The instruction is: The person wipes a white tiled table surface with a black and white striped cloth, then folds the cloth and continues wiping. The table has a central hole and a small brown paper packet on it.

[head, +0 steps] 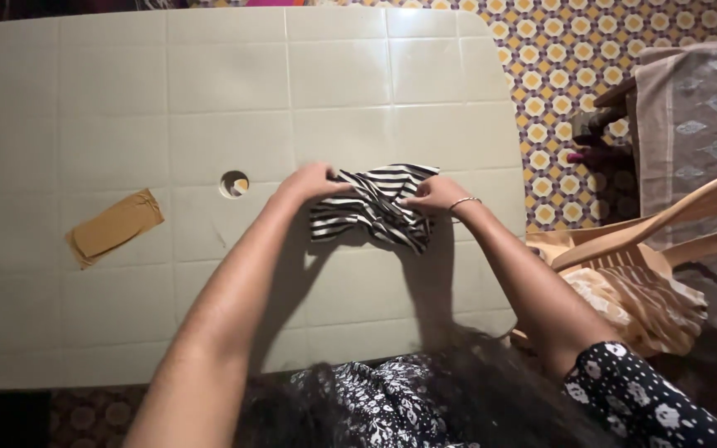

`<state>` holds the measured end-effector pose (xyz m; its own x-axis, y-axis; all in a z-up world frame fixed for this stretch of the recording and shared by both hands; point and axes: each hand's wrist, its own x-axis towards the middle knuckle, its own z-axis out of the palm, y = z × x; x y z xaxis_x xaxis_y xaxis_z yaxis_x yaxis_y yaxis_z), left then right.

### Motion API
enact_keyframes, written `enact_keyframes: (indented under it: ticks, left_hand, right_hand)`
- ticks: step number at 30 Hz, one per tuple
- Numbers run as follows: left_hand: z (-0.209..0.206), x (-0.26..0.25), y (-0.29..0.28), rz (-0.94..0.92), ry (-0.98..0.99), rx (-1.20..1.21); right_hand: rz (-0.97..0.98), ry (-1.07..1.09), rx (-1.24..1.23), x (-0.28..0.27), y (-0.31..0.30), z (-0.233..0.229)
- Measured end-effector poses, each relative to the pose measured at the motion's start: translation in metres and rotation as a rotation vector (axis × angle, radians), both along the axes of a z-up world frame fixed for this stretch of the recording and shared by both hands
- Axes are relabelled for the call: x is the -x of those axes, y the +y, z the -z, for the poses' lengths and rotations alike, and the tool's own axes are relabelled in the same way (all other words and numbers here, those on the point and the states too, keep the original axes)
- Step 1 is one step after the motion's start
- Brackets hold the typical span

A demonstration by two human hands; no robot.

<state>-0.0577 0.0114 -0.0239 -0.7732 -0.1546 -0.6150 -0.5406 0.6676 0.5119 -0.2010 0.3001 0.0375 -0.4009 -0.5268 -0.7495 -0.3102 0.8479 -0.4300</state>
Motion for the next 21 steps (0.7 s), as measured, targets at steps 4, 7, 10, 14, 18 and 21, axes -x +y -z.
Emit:
enact_keyframes:
  ticks: [4,7,10,14,18,21]
  left_hand:
    - [0.002,0.010,0.010,0.149,0.002,-0.249]
    - [-0.006,0.016,0.007,0.190,-0.015,-0.068]
    - [-0.021,0.014,-0.002,0.067,0.117,0.097]
    - [-0.043,0.022,-0.010,-0.287,0.356,0.177]
    - [0.014,0.024,-0.039,-0.213,0.423,-0.093]
    - [0.027,0.015,-0.047,-0.197,0.353,-0.465]
  right_hand:
    - [-0.117,-0.165,0.191,-0.002,0.003,0.016]
    - [-0.362,0.025,0.186,-0.002,-0.006,0.015]
    - [-0.354,0.349,0.060,0.010,-0.023,-0.001]
    - [0.065,0.209,0.296,0.053,-0.033,-0.007]
    - [-0.109,-0.179,0.155,0.027,-0.046,-0.027]
    - [-0.317,-0.043,0.179,-0.015,-0.040,0.003]
